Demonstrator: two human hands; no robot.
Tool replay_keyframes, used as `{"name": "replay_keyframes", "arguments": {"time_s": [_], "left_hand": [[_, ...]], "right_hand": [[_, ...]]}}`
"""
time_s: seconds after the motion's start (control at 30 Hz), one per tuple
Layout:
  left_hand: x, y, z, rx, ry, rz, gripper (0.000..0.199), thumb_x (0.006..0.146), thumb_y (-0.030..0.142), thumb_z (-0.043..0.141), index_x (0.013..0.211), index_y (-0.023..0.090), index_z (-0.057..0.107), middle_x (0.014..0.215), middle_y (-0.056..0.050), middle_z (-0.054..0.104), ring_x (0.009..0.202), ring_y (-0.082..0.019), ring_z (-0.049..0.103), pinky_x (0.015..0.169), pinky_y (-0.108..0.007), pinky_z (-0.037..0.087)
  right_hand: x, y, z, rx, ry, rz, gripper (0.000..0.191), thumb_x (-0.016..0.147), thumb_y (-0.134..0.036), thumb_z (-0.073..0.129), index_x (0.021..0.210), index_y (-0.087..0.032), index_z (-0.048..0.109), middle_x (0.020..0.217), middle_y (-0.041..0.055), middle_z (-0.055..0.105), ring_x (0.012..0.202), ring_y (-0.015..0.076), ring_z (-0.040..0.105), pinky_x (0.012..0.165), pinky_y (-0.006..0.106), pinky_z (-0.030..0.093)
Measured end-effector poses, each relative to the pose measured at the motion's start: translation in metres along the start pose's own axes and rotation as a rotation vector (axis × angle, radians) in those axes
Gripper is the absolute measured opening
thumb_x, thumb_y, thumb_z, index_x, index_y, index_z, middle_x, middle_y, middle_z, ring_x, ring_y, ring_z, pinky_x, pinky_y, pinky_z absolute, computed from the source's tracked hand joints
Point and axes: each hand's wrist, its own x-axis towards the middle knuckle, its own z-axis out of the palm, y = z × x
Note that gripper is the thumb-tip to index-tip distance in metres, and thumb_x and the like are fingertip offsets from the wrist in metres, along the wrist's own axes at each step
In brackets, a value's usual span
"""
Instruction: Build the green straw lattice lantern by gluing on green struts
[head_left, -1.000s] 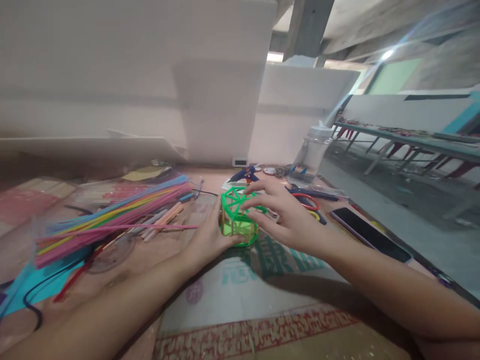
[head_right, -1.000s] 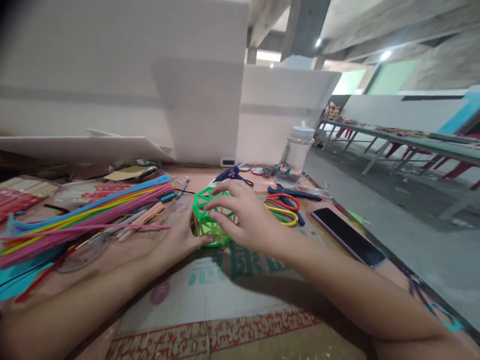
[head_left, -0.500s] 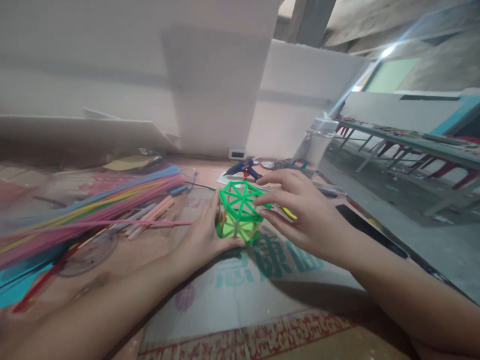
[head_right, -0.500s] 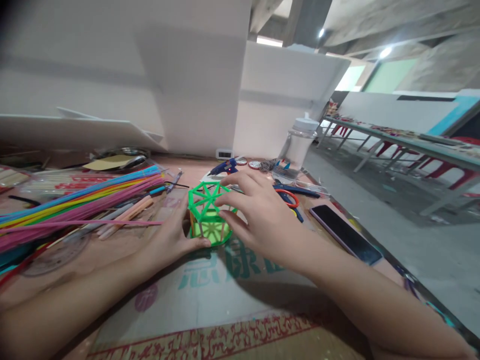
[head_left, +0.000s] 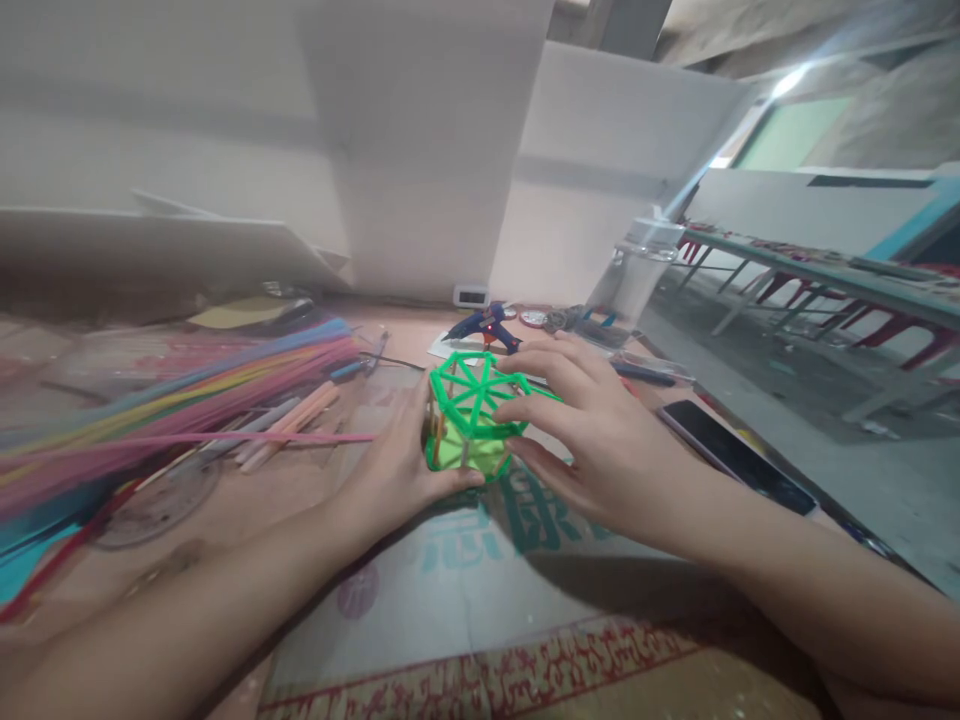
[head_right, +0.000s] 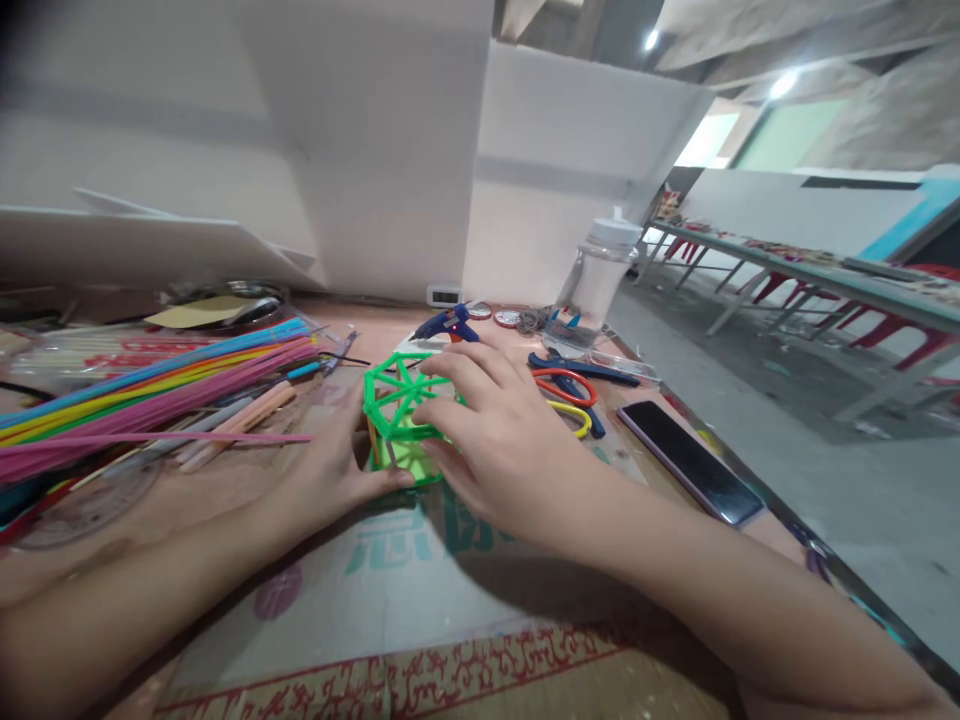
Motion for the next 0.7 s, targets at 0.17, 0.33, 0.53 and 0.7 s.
{"name": "replay_keyframes", "arguments": {"time_s": [0.17,0.33,0.53,0.7], "left_hand": [[-0.0003,-0.0013,0.0009,0.008,0.005,-0.003,0.094,0.076,0.044,0.089,0.153,0.028,0.036,0.150,-0.012,0.055,0.135,-0.034,0.056,0.112,-0.051,0.047],[0.0004,-0.0018,0.0013,0.014,0.007,0.032,0.092,0.078,0.042,0.088,0.153,0.028,0.035,0.152,-0.011,0.053,0.139,-0.033,0.053,0.113,-0.048,0.047],[-0.0007,-0.0049,0.0012,0.027,-0.001,0.021,0.091,0.079,0.040,0.087,0.153,0.029,0.035,0.149,-0.012,0.054,0.136,-0.033,0.055,0.110,-0.049,0.049],[-0.0005,-0.0042,0.0010,0.055,0.007,0.036,0.090,0.079,0.038,0.087,0.152,0.030,0.034,0.150,-0.011,0.053,0.137,-0.033,0.053,0.111,-0.050,0.047]], "right_hand": [[-0.0003,-0.0020,0.0001,-0.019,0.023,-0.004,0.015,0.099,-0.018,0.057,0.099,-0.017,0.072,0.130,0.0163,0.069,0.130,0.0330,0.058,0.119,0.065,0.035],[-0.0001,-0.0018,0.0034,-0.016,0.046,-0.002,0.015,0.100,-0.019,0.057,0.098,-0.020,0.072,0.127,0.0128,0.072,0.130,0.0309,0.059,0.120,0.065,0.035],[0.0008,-0.0015,0.0040,-0.005,0.038,0.009,0.013,0.099,-0.020,0.060,0.096,-0.022,0.072,0.128,0.0122,0.072,0.131,0.0309,0.058,0.120,0.065,0.036],[0.0008,-0.0027,0.0047,-0.014,0.023,0.002,0.015,0.100,-0.018,0.057,0.097,-0.018,0.072,0.127,0.0145,0.072,0.133,0.0328,0.057,0.120,0.064,0.037]]}}
